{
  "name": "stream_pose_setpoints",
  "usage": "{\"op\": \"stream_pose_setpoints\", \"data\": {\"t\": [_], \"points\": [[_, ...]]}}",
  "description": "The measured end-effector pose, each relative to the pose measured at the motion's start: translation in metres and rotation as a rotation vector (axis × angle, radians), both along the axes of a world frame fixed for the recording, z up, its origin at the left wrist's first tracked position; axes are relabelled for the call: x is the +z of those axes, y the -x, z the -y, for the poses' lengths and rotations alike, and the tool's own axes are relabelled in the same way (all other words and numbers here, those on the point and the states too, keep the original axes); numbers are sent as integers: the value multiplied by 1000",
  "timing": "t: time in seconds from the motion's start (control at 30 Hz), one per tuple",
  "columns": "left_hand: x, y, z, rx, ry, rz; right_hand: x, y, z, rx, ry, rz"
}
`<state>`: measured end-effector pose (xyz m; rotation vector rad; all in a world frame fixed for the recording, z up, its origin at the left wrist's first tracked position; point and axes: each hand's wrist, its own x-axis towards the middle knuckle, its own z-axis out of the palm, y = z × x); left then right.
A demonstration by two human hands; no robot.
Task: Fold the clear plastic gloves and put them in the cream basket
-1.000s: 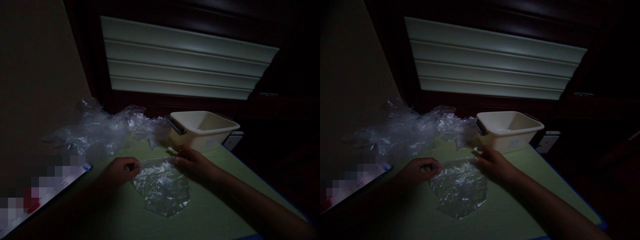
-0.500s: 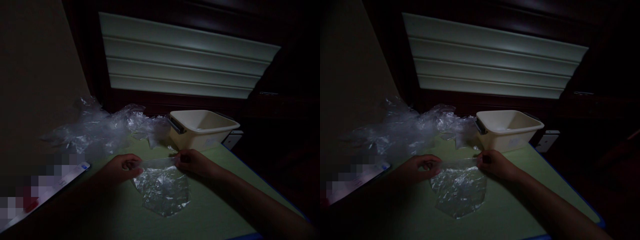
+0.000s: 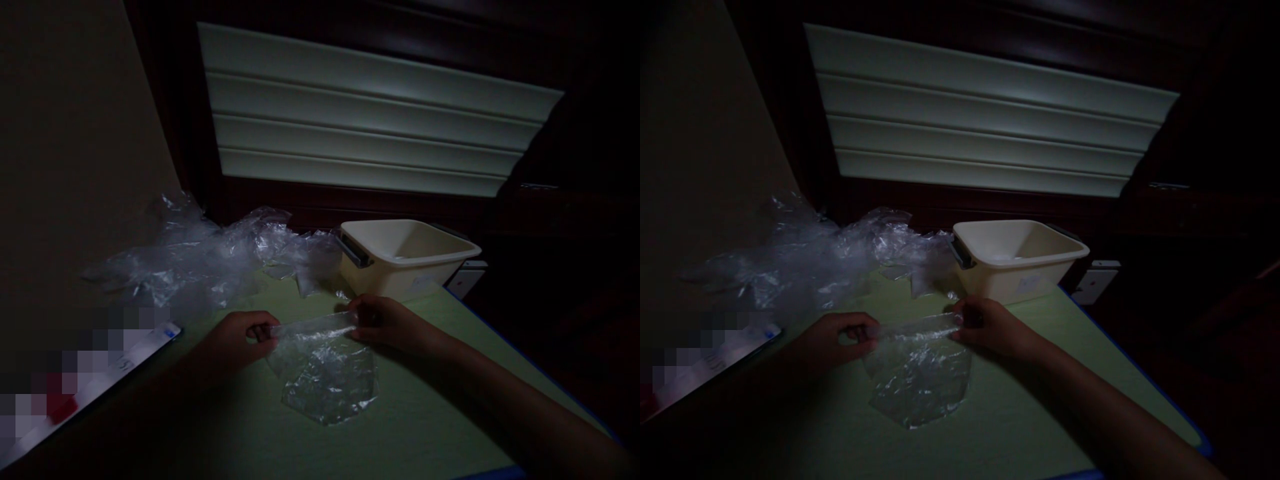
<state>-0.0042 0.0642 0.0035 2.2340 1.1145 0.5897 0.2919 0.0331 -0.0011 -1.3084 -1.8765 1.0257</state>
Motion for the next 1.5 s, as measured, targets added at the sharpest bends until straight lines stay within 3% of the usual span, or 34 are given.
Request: {"op": "stream_pose_setpoints", "data": {"t": [0.4, 0.6, 0.77, 0.9, 1.13, 1.3, 1.5], "points": [[-5, 1, 3, -170, -324, -74, 8, 1, 7, 36, -133, 184], [3, 3, 11, -285, -500, -239, 21, 4, 15, 134, -225, 265], [5, 3, 15, -298, -702, -435, 35, 8, 27, 253, -337, 360], [3, 3, 14, -309, -727, -470, 40, 19, 38, 205, -423, 386], [6, 1, 18, -294, -670, -491, 33, 39, 57, 472, -385, 548], [6, -1, 18, -281, -642, -491, 26, 40, 64, 490, -317, 553], [17, 6, 15, -329, -594, -452, 26, 39, 62, 496, -322, 514]]}}
